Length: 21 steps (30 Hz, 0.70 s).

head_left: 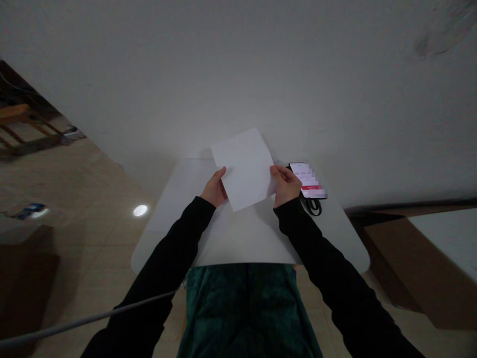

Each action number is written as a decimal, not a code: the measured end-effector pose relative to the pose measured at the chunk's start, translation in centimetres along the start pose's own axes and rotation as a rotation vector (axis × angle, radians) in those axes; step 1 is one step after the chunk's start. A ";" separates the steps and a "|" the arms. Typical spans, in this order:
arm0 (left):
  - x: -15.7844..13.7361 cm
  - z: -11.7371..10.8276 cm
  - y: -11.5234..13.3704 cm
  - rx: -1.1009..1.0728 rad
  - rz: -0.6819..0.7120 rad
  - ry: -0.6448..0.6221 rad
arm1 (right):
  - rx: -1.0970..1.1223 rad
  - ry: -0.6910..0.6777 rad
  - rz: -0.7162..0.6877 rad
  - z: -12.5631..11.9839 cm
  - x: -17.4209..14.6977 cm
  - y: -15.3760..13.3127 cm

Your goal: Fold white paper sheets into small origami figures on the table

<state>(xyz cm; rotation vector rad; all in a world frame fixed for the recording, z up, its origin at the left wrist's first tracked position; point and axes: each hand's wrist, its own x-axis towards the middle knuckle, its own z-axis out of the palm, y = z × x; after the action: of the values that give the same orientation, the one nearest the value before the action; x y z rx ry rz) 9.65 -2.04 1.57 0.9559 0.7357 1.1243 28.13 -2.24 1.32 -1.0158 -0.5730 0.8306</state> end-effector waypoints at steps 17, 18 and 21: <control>0.8 -1.4 -0.1 -0.015 0.114 0.132 | 0.002 -0.102 0.073 0.0 -0.8 -0.3; 0.8 -1.5 -0.1 -0.018 0.108 0.128 | 0.007 -0.101 0.071 0.1 -0.7 -0.3; 0.7 -1.3 -0.1 -0.046 0.097 0.116 | 0.004 -0.098 0.067 0.1 -0.6 -0.1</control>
<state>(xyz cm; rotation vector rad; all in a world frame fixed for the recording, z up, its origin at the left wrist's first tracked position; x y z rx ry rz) 8.75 -1.07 0.90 0.9012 0.7602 1.2849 27.80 -2.68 1.40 -0.9992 -0.6231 0.9439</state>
